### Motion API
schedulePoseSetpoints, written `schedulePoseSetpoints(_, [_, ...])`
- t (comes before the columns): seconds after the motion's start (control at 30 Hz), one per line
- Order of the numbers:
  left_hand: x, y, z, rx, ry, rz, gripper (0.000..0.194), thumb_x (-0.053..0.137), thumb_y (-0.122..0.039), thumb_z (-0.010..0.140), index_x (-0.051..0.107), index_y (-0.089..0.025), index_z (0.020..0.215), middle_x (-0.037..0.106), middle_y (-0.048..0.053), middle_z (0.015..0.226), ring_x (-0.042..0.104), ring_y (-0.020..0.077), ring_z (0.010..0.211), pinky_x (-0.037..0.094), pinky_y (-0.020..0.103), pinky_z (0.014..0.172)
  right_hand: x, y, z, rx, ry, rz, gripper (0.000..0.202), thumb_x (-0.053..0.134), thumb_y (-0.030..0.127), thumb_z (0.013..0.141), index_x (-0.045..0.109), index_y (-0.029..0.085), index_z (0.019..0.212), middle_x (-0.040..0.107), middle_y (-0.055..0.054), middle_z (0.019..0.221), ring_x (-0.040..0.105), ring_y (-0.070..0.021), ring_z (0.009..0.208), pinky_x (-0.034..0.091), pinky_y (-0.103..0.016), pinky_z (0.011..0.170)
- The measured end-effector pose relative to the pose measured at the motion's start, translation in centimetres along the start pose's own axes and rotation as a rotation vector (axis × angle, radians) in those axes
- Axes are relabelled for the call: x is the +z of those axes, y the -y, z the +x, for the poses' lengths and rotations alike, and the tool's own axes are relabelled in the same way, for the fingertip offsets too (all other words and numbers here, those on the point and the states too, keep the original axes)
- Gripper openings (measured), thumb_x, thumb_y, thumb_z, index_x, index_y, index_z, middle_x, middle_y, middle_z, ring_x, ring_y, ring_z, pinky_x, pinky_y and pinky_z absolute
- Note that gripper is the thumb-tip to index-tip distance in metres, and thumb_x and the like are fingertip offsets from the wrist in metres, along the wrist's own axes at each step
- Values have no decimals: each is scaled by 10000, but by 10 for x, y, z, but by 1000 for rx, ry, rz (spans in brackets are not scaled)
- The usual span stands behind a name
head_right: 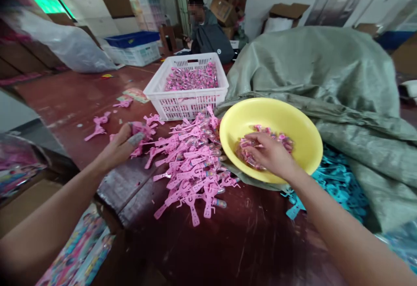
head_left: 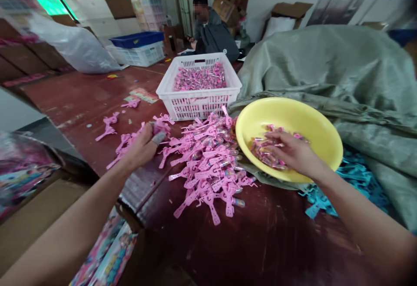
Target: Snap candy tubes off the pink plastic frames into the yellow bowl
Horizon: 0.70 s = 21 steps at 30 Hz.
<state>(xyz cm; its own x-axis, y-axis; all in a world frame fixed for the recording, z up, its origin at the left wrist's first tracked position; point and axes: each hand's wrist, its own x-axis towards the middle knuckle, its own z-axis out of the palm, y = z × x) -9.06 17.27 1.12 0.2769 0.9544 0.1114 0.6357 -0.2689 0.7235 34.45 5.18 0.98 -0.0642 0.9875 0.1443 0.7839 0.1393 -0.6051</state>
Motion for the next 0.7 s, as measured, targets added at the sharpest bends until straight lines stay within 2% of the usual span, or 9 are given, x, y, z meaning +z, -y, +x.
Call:
schedulePoseSetpoints(0.07, [18,-29,-38,4,198,-279,243,454,-401,984,517,-167,980,529,0,770,411,104,600,352,205,551,8,33,-27,-3,7,278,333,620,360,933,624,238,1243,687,-80,1226,683,-204,1093,575,-379,970])
schedulePoseSetpoints(0.1, [30,-44,-56,28,311,-344,239,479,-393,973,542,-167,928,513,-8,723,398,101,583,338,204,535,14,51,-39,-15,42,359,322,633,338,930,633,253,1241,695,-64,1217,691,-186,1079,584,-353,961])
schedulePoseSetpoints(0.13, [42,-58,-72,64,389,-388,254,503,-383,965,557,-163,851,497,-11,684,399,100,583,332,202,533,20,67,-50,-33,71,397,319,635,318,933,641,261,1247,699,-56,1218,697,-170,1064,588,-330,953])
schedulePoseSetpoints(0.2, [68,-81,-96,128,460,-462,316,550,-356,951,554,-149,712,485,-10,631,420,100,598,340,202,554,32,93,-63,-98,81,380,314,636,305,935,662,253,1244,704,-53,1223,699,-156,1062,583,-307,961])
schedulePoseSetpoints(0.3, [96,-99,-115,144,452,-555,307,581,-322,950,608,-140,704,517,-11,605,455,104,598,360,211,577,36,108,-72,-189,77,269,286,628,313,943,685,223,1208,724,-51,1183,691,-154,1080,566,-305,990])
schedulePoseSetpoints(0.37, [105,-103,-120,158,431,-546,279,586,-311,953,646,-138,742,548,0,643,485,115,634,377,221,599,31,109,-76,-213,99,200,284,609,317,955,685,219,1211,732,-53,1156,695,-154,1060,571,-304,972])
schedulePoseSetpoints(0.5, [101,-110,-127,265,369,-493,263,557,-281,974,655,-138,777,566,17,723,517,125,708,394,233,649,20,111,-92,-258,117,109,307,608,300,955,671,234,1248,735,-55,1147,707,-158,1028,587,-294,930])
schedulePoseSetpoints(0.57, [98,-114,-132,355,330,-418,225,525,-182,954,642,-140,766,557,14,721,513,117,696,379,230,633,20,113,-101,-292,105,69,337,605,272,954,646,249,1287,724,-50,1180,699,-160,1062,580,-295,958])
schedulePoseSetpoints(0.7, [103,-114,-143,574,114,-153,212,450,-16,808,618,-132,751,567,27,758,509,119,661,354,247,576,27,114,-109,-314,84,-16,388,584,226,956,590,266,1343,708,-46,1191,688,-160,1074,576,-301,970])
